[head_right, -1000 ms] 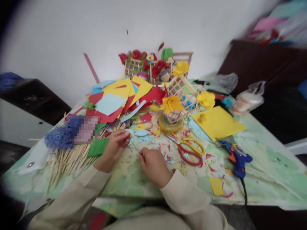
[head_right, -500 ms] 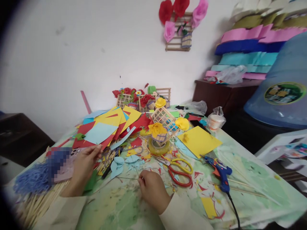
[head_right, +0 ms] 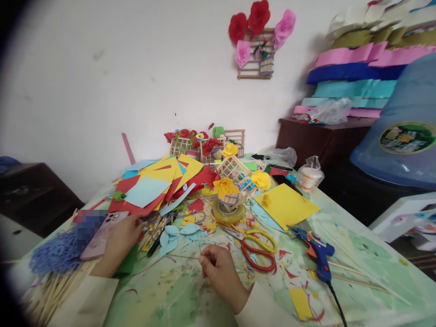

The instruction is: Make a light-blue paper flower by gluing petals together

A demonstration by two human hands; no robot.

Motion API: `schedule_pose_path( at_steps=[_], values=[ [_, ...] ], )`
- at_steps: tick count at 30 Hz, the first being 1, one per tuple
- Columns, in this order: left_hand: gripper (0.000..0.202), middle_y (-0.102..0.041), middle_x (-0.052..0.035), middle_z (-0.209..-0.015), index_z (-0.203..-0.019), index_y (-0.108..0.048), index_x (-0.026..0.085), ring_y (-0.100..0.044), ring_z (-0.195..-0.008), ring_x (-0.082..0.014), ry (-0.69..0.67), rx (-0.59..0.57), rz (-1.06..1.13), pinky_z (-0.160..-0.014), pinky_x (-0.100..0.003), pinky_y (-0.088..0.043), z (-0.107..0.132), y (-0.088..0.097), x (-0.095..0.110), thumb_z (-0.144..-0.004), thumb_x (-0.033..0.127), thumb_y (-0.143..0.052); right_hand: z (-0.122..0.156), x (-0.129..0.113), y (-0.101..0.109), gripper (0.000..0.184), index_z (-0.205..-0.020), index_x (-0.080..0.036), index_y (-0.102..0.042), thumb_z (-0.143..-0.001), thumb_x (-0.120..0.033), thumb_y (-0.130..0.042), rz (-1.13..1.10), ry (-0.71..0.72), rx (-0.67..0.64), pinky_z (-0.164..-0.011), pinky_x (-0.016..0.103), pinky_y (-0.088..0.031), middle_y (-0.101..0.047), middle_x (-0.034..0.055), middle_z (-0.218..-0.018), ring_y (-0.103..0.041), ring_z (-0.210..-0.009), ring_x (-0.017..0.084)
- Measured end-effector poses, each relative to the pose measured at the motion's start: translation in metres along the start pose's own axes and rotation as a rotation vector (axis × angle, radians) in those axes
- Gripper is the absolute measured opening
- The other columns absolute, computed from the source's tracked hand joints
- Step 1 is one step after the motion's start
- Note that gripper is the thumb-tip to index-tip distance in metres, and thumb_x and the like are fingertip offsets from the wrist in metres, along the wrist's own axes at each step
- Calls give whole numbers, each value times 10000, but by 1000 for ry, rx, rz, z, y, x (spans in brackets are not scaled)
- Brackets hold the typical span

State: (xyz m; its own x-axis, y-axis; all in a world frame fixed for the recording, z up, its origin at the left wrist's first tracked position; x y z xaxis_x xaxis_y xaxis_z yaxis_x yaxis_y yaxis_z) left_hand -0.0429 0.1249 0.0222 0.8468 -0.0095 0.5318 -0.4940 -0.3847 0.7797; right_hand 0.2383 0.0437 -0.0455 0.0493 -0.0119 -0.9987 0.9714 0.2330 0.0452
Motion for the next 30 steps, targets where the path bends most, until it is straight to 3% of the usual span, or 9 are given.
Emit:
schedule_pose_path(
  at_steps=[2, 3, 7, 9, 14, 17, 19, 24, 30],
  values=[
    [191, -711, -95, -856, -830, -719, 208, -619, -821, -276, -71, 32, 204, -720, -329, -414, 18, 0, 35, -690, 323, -659, 0, -1, -3, 252, -685, -204, -481, -744, -439, -549, -9, 7, 4, -481, 231, -337, -456, -59, -509, -434, -447, 93],
    [239, -715, -96, -882, -884, -726, 212, -619, -825, -267, -93, -18, 310, -743, -335, -426, 29, -8, 54, -694, 347, -674, 0, -3, -6, 249, -691, -204, -484, -748, -438, -545, -3, 14, 3, -482, 232, -342, -458, -59, -507, -436, -445, 95],
    [281, -721, -104, -885, -908, -737, 200, -630, -793, -225, -8, -430, 803, -719, -315, -461, 78, -64, 114, -699, 384, -705, 0, -13, -20, 191, -694, -198, -496, -783, -366, -513, 94, 74, -37, -512, 236, -368, -483, -48, -510, -462, -470, 105],
    [272, -710, -87, -825, -906, -728, 183, -606, -718, -179, 76, -466, 985, -672, -281, -449, 91, -76, 123, -709, 370, -713, 1, -17, -25, 158, -694, -192, -514, -805, -303, -497, 192, 108, -49, -533, 232, -378, -511, -39, -527, -484, -499, 108],
    [209, -594, -8, -616, -724, -695, 134, -472, -552, -75, 231, -364, 1190, -542, -199, -368, 84, -74, 101, -704, 339, -730, 2, -30, -14, 163, -811, -174, -633, -859, -269, -510, 536, 203, -97, -609, 233, -396, -629, -2, -640, -547, -602, 123],
    [192, -580, 0, -619, -780, -704, 123, -492, -589, -66, 282, -227, 1304, -576, -179, -392, 67, -59, 81, -688, 288, -742, -17, -43, 18, 219, -881, -173, -673, -896, -270, -477, 820, 250, 45, -731, 265, -401, -699, 59, -837, -603, -791, 167],
    [186, -580, -1, -612, -792, -704, 116, -506, -594, -63, 295, -203, 1332, -601, -174, -418, 59, -57, 73, -690, 267, -741, -35, -41, 32, 248, -939, -166, -684, -908, -270, -461, 1012, 209, 84, -775, 285, -392, -703, 89, -921, -606, -886, 199],
    [257, -542, 21, -590, -865, -686, 114, -549, -587, -69, 393, -256, 1384, -572, -169, -448, 56, -79, 56, -682, 281, -752, -61, -14, 12, 207, -905, -146, -690, -858, -155, -489, 1236, 183, -103, -785, 271, -375, -686, 112, -960, -586, -933, 199],
    [280, -527, 27, -585, -859, -679, 114, -478, -465, -41, 442, -293, 1368, -406, -137, -335, 60, -96, 46, -672, 309, -753, -64, -8, 2, 197, -904, -133, -678, -857, -160, -489, 1303, 168, -101, -798, 286, -369, -660, 135, -973, -569, -959, 219]
  ],
)
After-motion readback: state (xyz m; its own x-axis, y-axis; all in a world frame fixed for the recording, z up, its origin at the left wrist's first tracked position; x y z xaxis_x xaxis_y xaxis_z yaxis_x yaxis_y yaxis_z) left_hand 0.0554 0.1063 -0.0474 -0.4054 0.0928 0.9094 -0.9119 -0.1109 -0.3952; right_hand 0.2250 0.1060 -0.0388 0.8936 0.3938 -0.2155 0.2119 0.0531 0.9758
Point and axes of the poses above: each hand's wrist, its own z-axis away from the middle knuckle, its own y-axis out of the back of the hand, x = y × z, the point moved 10 cm from there along -z, towards the middle knuckle
